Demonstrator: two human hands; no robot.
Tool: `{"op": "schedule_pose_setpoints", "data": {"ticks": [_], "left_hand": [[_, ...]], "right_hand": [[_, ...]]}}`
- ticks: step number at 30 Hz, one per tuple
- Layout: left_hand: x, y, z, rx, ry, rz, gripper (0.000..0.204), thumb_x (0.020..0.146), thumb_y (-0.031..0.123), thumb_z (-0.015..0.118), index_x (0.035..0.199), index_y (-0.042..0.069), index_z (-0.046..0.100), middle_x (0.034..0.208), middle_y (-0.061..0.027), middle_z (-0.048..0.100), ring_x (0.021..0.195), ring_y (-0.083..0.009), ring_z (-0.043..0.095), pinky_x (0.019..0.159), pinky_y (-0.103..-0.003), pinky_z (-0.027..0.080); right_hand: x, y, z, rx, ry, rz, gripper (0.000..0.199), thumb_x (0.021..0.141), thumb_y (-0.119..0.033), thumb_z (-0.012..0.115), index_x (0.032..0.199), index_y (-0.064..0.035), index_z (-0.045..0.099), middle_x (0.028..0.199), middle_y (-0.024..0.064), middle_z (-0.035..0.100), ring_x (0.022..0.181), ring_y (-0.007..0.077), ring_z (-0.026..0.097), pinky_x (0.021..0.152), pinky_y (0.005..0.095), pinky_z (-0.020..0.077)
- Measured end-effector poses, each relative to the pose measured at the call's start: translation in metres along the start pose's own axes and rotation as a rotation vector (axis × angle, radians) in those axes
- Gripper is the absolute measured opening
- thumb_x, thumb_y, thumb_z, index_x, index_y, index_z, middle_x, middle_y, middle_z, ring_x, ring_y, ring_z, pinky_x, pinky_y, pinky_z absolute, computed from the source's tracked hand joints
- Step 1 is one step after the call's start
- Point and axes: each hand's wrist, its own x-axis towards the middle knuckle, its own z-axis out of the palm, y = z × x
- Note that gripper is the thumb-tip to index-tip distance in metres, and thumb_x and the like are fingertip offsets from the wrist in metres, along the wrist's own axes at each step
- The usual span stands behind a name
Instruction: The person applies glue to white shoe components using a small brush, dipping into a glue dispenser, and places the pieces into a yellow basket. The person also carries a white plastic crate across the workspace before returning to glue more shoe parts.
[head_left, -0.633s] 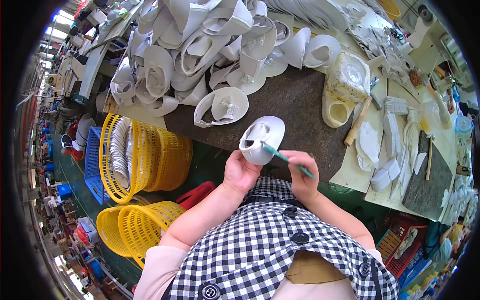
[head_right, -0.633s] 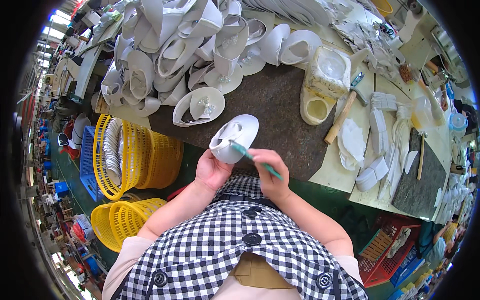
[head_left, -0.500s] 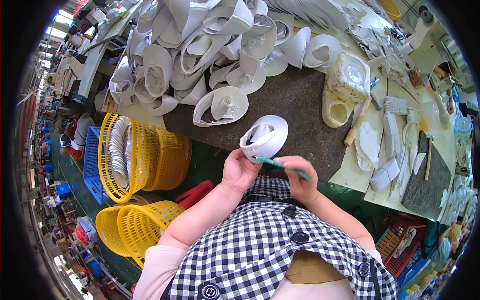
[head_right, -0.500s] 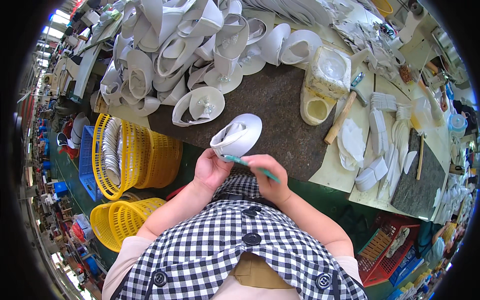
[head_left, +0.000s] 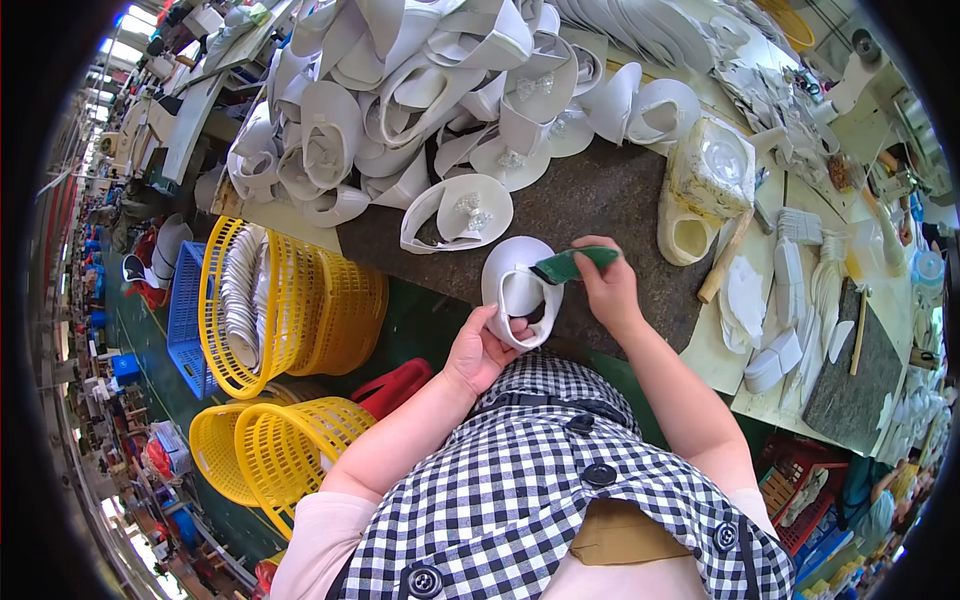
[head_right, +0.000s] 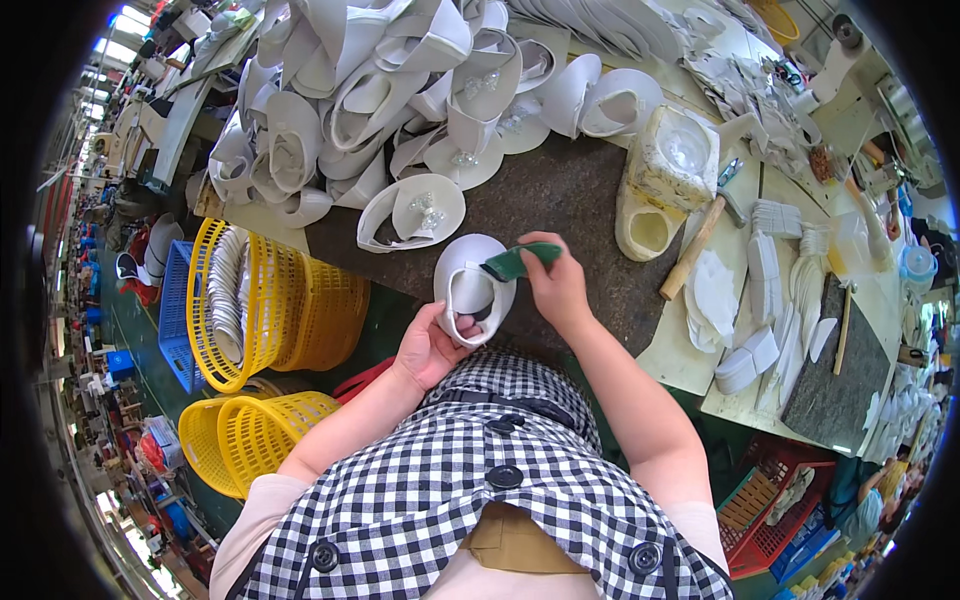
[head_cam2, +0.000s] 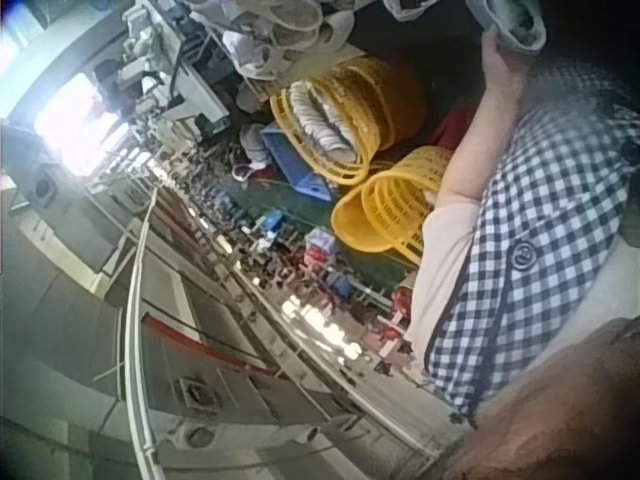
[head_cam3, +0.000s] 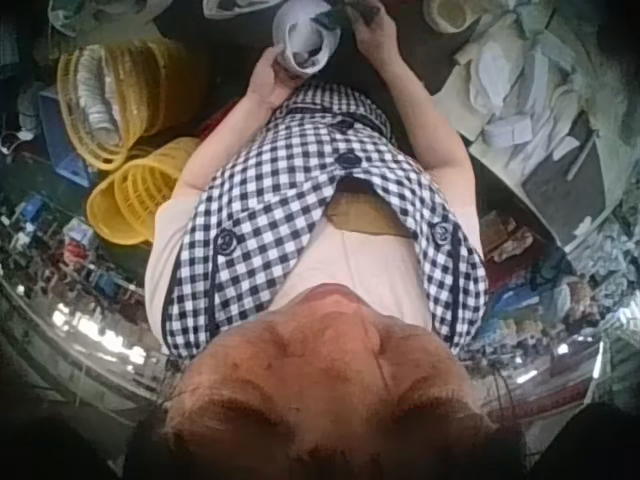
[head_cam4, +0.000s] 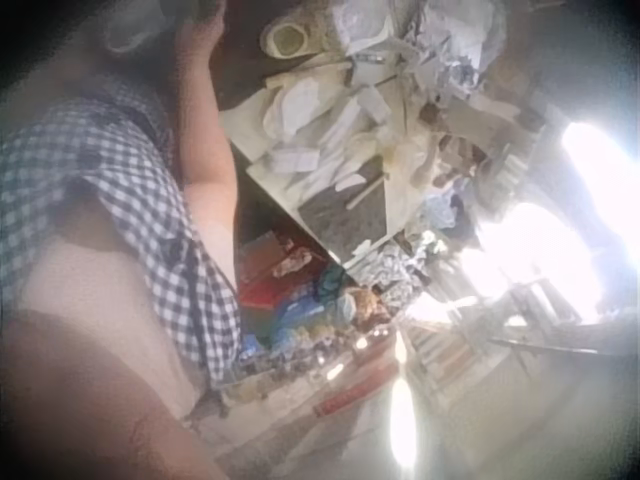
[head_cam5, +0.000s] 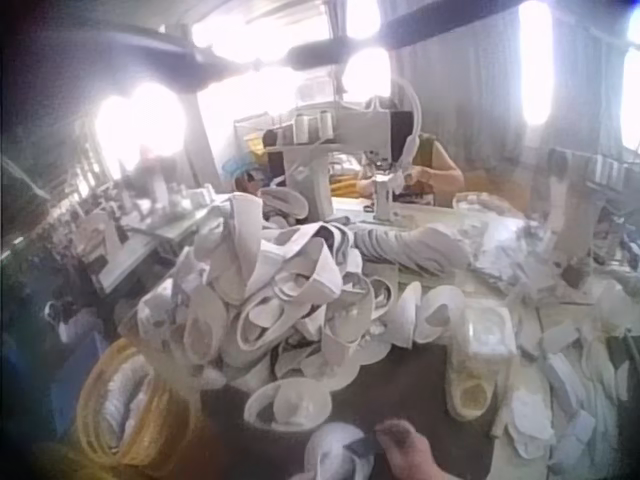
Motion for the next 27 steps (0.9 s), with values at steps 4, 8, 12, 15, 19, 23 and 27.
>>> {"op": "schedule_pose_setpoints", "data": {"ticks": [4,8,12,15,19,23,27], "left_hand": [[0.002,0.002,-0.006,-0.118,0.082,0.024,0.034,0.083,0.024,0.048,0.109,0.002,0.050,0.099,-0.0120,0.061,0.088,-0.0233,0.060,0.086,-0.039,0.046],[0.004,0.002,-0.014,-0.139,-0.009,0.026,0.040,0.086,0.022,0.042,0.119,0.000,0.042,0.115,-0.0153,0.054,0.098,-0.0257,0.056,0.090,-0.041,0.043],[0.007,-0.001,-0.013,-0.128,0.017,-0.012,0.039,0.088,0.021,0.036,0.120,-0.001,0.042,0.115,-0.0135,0.055,0.102,-0.0249,0.054,0.091,-0.039,0.041],[0.015,-0.003,-0.014,-0.141,0.027,-0.017,0.038,0.088,0.020,0.033,0.119,-0.001,0.041,0.117,-0.0140,0.054,0.104,-0.0261,0.053,0.092,-0.040,0.040],[0.017,-0.008,-0.020,-0.202,0.063,0.031,0.038,0.088,0.018,0.034,0.118,-0.004,0.042,0.117,-0.0175,0.052,0.106,-0.0286,0.051,0.092,-0.042,0.040],[0.016,-0.012,-0.015,-0.210,0.075,0.072,0.039,0.087,0.018,0.034,0.117,-0.006,0.044,0.118,-0.0192,0.051,0.110,-0.0296,0.048,0.094,-0.044,0.039],[0.017,-0.014,-0.011,-0.131,0.064,0.108,0.040,0.088,0.019,0.033,0.119,-0.004,0.043,0.117,-0.0183,0.051,0.110,-0.0295,0.049,0.091,-0.043,0.040]], "right_hand": [[0.026,-0.022,0.010,-0.445,-0.039,-0.215,0.014,0.082,-0.006,0.054,0.096,-0.0088,0.057,0.077,0.0070,0.062,0.072,0.0119,0.059,0.064,0.0276,0.0464],[0.050,-0.035,0.021,-0.023,-0.246,-0.077,0.017,0.080,-0.012,0.059,0.096,-0.0061,0.057,0.078,0.0086,0.062,0.070,0.0130,0.058,0.065,0.0298,0.0463],[0.071,-0.048,0.055,-0.229,-0.520,-0.002,0.018,0.079,-0.011,0.061,0.094,-0.0013,0.055,0.079,0.0038,0.060,0.078,0.0113,0.056,0.070,0.0263,0.0461],[0.081,-0.032,0.061,-0.463,-0.696,-0.035,0.019,0.075,-0.012,0.063,0.088,-0.0013,0.054,0.075,0.0054,0.059,0.075,0.0128,0.058,0.068,0.0260,0.0462],[0.067,-0.016,0.024,-0.315,-0.247,0.096,0.015,0.076,-0.009,0.059,0.080,-0.0017,0.048,0.073,0.0089,0.060,0.067,0.0156,0.061,0.063,0.0262,0.0462],[0.002,0.014,-0.015,-0.026,0.072,0.022,0.013,0.080,-0.006,0.053,0.080,-0.0044,0.040,0.072,0.0106,0.059,0.071,0.0170,0.060,0.066,0.0279,0.0469],[-0.040,0.018,-0.030,0.055,0.139,-0.035,0.011,0.083,-0.006,0.051,0.082,-0.0037,0.041,0.076,0.0111,0.059,0.072,0.0177,0.060,0.067,0.0298,0.0480]]}}
